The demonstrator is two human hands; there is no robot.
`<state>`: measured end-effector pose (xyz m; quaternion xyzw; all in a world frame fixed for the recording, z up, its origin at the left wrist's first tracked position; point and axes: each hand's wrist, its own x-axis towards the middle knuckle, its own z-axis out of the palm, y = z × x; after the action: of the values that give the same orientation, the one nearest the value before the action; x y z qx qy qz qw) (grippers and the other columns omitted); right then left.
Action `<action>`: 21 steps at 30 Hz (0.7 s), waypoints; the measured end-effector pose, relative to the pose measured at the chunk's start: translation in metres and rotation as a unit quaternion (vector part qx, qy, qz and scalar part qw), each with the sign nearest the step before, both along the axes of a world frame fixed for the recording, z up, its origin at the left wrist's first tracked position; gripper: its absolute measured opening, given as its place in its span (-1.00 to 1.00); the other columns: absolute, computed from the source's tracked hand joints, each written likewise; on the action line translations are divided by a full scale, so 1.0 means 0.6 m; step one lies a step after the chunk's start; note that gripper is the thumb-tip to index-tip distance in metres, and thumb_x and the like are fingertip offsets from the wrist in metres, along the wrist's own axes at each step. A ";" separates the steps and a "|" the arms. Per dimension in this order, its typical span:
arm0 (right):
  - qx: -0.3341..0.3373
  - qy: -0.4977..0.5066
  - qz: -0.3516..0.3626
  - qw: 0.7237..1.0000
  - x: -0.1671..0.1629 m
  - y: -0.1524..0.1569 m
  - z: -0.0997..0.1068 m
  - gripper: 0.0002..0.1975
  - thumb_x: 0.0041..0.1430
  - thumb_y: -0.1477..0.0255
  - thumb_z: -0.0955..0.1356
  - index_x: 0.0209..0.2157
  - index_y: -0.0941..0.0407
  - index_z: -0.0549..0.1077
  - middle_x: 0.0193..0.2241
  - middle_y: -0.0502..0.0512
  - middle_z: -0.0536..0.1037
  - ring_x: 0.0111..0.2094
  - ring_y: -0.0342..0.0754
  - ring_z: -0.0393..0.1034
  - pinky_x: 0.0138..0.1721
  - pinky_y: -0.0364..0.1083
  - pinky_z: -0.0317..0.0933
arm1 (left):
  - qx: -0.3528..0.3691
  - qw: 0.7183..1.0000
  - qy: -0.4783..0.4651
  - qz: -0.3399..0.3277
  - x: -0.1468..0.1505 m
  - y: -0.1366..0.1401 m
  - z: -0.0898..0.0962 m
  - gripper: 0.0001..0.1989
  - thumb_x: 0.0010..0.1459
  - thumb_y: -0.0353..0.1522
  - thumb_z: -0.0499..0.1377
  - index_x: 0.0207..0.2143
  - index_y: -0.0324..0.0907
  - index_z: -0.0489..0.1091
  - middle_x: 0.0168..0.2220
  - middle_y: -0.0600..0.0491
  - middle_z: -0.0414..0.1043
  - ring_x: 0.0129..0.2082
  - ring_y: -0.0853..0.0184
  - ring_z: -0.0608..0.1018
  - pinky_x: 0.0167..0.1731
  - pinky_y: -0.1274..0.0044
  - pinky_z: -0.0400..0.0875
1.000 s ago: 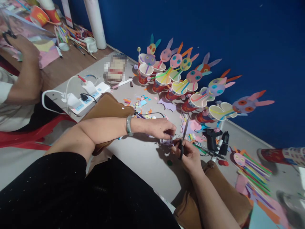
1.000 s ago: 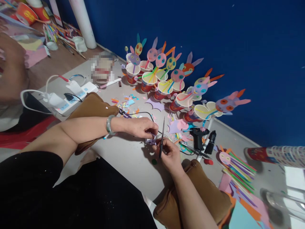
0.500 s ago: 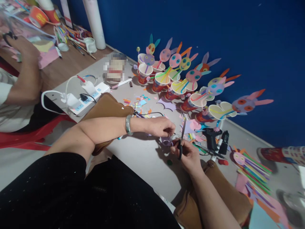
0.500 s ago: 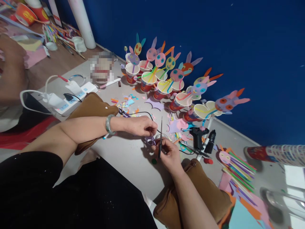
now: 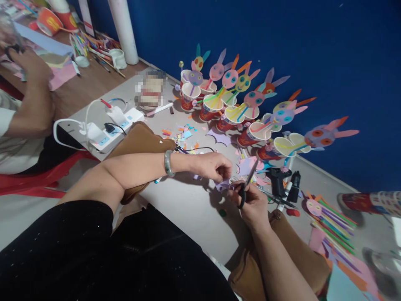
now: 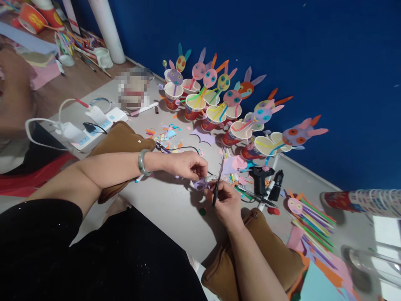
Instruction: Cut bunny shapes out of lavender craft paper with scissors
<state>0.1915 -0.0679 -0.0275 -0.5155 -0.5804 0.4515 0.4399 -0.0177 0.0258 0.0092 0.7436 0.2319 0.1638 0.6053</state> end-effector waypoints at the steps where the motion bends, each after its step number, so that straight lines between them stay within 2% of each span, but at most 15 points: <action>1: -0.001 0.013 -0.012 1.000 0.002 0.001 -0.003 -0.65 -0.18 0.33 0.62 -0.57 0.09 0.40 -0.44 0.06 0.52 -0.37 -0.03 0.44 -0.41 -0.08 0.36 | -0.007 1.000 -0.004 0.000 0.001 0.000 -0.001 -0.81 -0.12 -0.66 0.21 -0.43 -0.28 0.46 -0.53 0.16 0.45 -0.50 0.53 0.47 -0.42 0.65 0.33; 6: -0.024 0.099 -0.088 0.991 0.002 0.008 -0.007 -0.73 -0.11 0.37 0.58 -0.54 0.11 0.45 -0.47 -0.02 0.49 -0.58 -0.19 0.31 -0.56 -0.14 0.25 | -0.035 0.999 -0.004 0.033 0.003 0.002 -0.004 -0.84 -0.11 -0.64 0.23 -0.43 -0.29 0.47 -0.53 0.15 0.46 -0.50 0.52 0.48 -0.42 0.65 0.36; 10: -0.027 0.106 -0.138 0.984 -0.002 0.014 0.001 -0.82 -0.04 0.37 0.55 -0.48 0.11 0.52 -0.58 -0.06 0.43 -0.62 -0.21 0.28 -0.59 -0.17 0.19 | -0.055 0.996 -0.020 0.065 0.000 0.005 -0.002 -0.92 -0.04 -0.57 0.25 -0.42 -0.29 0.46 -0.53 0.12 0.45 -0.52 0.53 0.46 -0.46 0.65 0.33; 15: 0.016 0.065 -0.099 0.993 -0.006 0.008 0.008 -0.75 -0.08 0.43 0.55 -0.59 0.13 0.43 -0.52 -0.03 0.48 -0.61 -0.21 0.32 -0.57 -0.15 0.23 | -0.079 0.990 -0.034 0.115 -0.002 0.004 0.009 -0.98 0.04 -0.52 0.21 -0.44 -0.29 0.42 -0.58 0.15 0.37 -0.58 0.55 0.40 -0.51 0.65 0.26; 19: 0.051 0.027 -0.072 0.996 -0.003 0.001 0.005 -0.76 -0.06 0.45 0.55 -0.57 0.12 0.42 -0.46 -0.01 0.51 -0.57 -0.18 0.34 -0.56 -0.15 0.24 | -0.085 0.987 -0.040 0.127 -0.005 0.001 0.025 -0.85 0.13 -0.48 0.17 -0.51 -0.27 0.36 -0.63 0.18 0.30 -0.62 0.57 0.33 -0.51 0.64 0.22; 21: 0.083 0.009 -0.072 0.994 -0.001 0.000 0.003 -0.77 -0.04 0.44 0.55 -0.55 0.10 0.42 -0.42 0.02 0.52 -0.46 -0.11 0.40 -0.48 -0.12 0.29 | -0.087 0.988 -0.040 0.120 -0.005 0.000 0.029 -0.78 0.16 -0.48 0.14 -0.55 -0.26 0.32 -0.65 0.19 0.26 -0.63 0.57 0.31 -0.51 0.64 0.21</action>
<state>0.1912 -0.0681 -0.0257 -0.5136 -0.5735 0.3733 0.5177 -0.0210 0.0256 0.0266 0.6476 0.3086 0.2444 0.6525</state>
